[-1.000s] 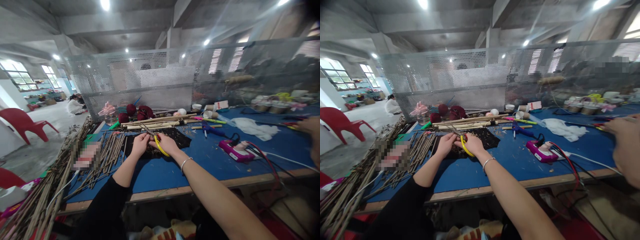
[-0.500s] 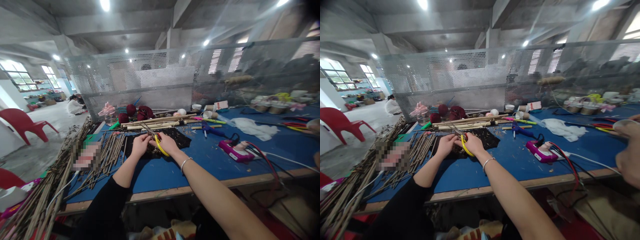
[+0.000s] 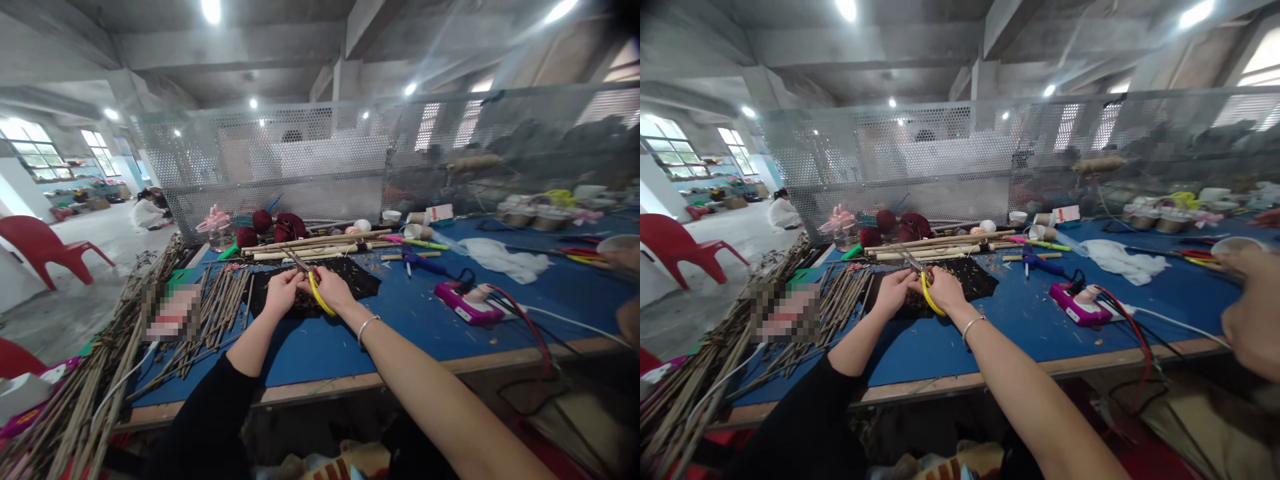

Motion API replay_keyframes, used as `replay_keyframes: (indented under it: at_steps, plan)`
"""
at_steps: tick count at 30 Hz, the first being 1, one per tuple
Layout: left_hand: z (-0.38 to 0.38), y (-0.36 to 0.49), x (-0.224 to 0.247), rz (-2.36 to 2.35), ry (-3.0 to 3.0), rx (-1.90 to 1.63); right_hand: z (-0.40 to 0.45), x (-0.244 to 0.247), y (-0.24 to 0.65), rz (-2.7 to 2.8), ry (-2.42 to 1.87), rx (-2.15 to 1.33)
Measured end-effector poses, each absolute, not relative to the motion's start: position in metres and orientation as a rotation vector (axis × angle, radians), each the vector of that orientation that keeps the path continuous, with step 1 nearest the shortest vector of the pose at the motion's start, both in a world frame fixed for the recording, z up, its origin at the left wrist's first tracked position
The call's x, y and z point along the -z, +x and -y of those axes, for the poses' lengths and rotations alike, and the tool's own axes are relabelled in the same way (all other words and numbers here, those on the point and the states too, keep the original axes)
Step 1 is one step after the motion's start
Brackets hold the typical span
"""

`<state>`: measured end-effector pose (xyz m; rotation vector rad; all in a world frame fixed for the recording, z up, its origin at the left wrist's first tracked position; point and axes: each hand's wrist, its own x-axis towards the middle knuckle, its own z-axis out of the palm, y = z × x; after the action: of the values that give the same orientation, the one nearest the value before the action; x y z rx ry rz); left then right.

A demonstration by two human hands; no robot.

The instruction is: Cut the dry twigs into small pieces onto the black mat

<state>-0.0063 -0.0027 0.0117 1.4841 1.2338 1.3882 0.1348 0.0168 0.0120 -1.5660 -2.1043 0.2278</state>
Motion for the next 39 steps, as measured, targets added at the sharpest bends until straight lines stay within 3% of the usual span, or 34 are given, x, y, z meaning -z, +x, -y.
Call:
replay_keyframes:
  at_steps: [16,23,39]
  plan:
    - [-0.009,-0.005,-0.007,-1.174,1.317,-1.401,-0.035,-0.032,0.142,2.326,-1.601,-0.012]
    - [0.002,-0.004,-0.006,-1.1,1.316,-1.307,-0.03,-0.019,0.152,2.322,-1.415,-0.251]
    - [0.01,0.001,-0.003,-1.236,1.487,-1.363,-0.025,-0.022,0.146,2.346,-1.295,-0.22]
